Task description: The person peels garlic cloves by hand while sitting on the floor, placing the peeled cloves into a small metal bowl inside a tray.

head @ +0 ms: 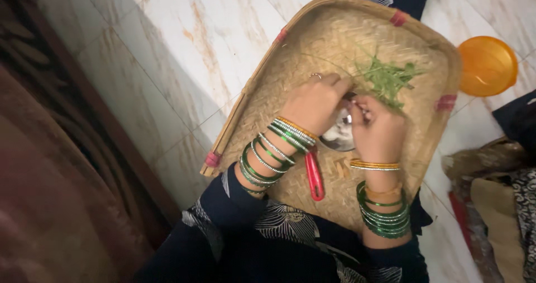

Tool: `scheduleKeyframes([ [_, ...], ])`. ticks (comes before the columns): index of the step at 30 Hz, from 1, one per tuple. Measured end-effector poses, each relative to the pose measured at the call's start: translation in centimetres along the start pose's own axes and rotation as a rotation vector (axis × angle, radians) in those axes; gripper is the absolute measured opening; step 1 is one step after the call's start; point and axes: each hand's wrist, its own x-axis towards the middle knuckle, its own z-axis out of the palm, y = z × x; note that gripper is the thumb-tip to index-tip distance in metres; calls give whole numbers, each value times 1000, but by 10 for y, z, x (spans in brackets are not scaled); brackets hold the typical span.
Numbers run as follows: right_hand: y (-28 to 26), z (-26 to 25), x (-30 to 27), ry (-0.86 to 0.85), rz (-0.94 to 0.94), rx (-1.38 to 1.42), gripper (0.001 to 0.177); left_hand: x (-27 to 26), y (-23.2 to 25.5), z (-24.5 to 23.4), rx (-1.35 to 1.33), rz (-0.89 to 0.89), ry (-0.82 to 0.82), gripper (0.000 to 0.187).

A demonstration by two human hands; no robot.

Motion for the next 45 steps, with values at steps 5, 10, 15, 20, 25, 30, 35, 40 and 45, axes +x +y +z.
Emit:
scheduleKeyframes([
  [5, 16, 7, -3, 60, 18, 135, 9, -7, -14, -14, -290, 278, -191, 26],
  [10, 30, 13, 5, -31, 218, 523, 12, -10, -10, 0, -189, 407, -115, 32],
  [15, 28, 8, 7, -43, 251, 522, 11, -12, -20, 1, -313, 328, -114, 21],
  [20, 19, 5, 6, -38, 217, 489, 12, -9, -28, -3, -541, 175, -6, 21],
  [25, 8, 4, 3, 5, 185, 564, 10, -9, -31, 15, -839, -138, 23, 17],
  [30, 2, 2, -3, 60, 161, 742, 13, -7, -36, 43, -1365, -103, 64, 17],
  [35, -4, 4, -2, 70, -1, 797, 38, -9, -31, 46, -1489, -16, 36, 18],
  [40, -1, 3, -2, 78, 43, 892, 35, -11, -26, 26, -1151, 61, 78, 16],
  [45, 9, 4, -3, 113, 57, 883, 24, -16, -16, 5, -469, 288, 258, 17],
])
